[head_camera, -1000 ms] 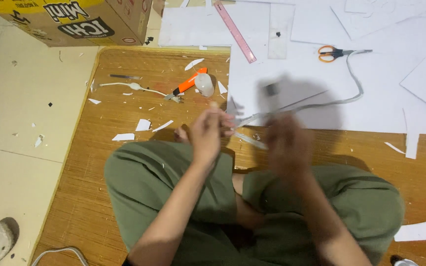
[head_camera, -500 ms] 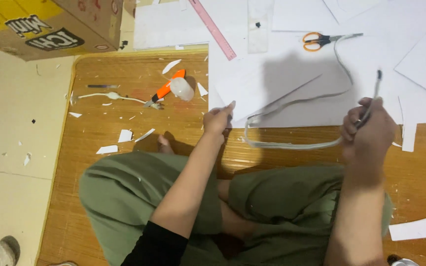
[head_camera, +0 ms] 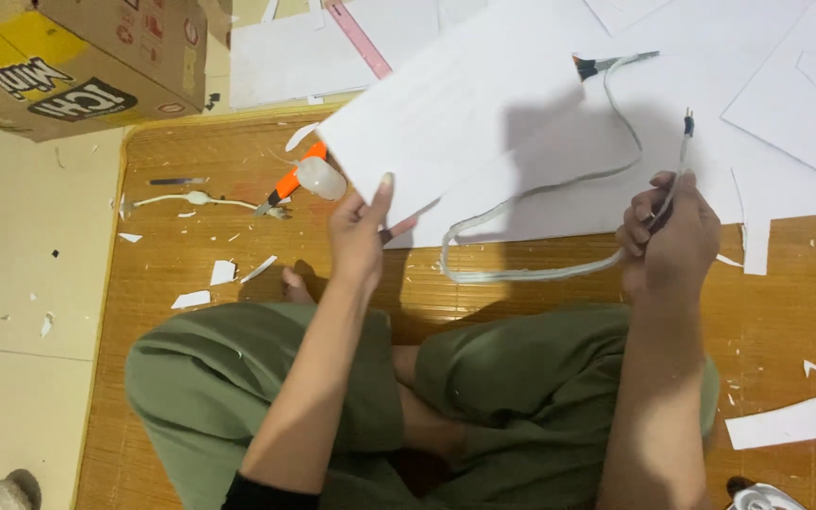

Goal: The person sits on the floor and assembles a decorative neon-style LED strip sign over a paper template, bending the flexible strip to follow the drawn shape. They attach a two-prong power connector to the end of the strip, pressing the pins into the strip's end, then lift and reposition the shaped strip on the template.

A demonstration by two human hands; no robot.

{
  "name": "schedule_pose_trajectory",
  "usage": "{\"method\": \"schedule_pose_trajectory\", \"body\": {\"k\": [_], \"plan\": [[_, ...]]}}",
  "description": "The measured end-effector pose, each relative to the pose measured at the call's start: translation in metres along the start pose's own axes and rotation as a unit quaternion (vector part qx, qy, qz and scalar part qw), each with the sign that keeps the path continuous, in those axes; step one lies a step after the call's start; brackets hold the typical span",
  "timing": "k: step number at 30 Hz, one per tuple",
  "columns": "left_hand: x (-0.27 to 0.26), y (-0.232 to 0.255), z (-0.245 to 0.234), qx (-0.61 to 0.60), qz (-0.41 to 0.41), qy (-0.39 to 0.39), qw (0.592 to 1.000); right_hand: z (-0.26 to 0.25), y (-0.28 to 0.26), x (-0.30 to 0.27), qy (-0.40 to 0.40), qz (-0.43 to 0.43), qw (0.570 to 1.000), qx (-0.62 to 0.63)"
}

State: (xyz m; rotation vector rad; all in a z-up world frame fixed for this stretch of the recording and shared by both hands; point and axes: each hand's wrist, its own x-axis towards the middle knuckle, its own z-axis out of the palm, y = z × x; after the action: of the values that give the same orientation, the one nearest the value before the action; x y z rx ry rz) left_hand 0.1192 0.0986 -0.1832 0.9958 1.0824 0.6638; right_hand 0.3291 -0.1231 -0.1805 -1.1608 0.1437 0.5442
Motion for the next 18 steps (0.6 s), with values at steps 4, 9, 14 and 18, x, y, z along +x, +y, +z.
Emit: {"method": "schedule_pose_trajectory", "body": {"k": [4,9,14,18], "plan": [[-0.009,0.009,-0.034,-0.102,0.011,-0.031,0.994,0.000,0.002,0.002,-0.016,0.003,1.000,0.017],[-0.024,0.023,-0.069,-0.263,0.014,-0.123,0.957,0.003,0.004,0.002,-0.023,-0.011,1.000,-0.001],[-0.044,0.037,-0.095,-0.300,0.042,-0.164,0.939,0.002,0.005,0.002,-0.033,-0.018,0.999,-0.017],[-0.058,0.050,-0.107,-0.345,0.054,-0.199,0.916,-0.006,0.014,0.011,-0.049,-0.050,0.997,-0.029]]}}
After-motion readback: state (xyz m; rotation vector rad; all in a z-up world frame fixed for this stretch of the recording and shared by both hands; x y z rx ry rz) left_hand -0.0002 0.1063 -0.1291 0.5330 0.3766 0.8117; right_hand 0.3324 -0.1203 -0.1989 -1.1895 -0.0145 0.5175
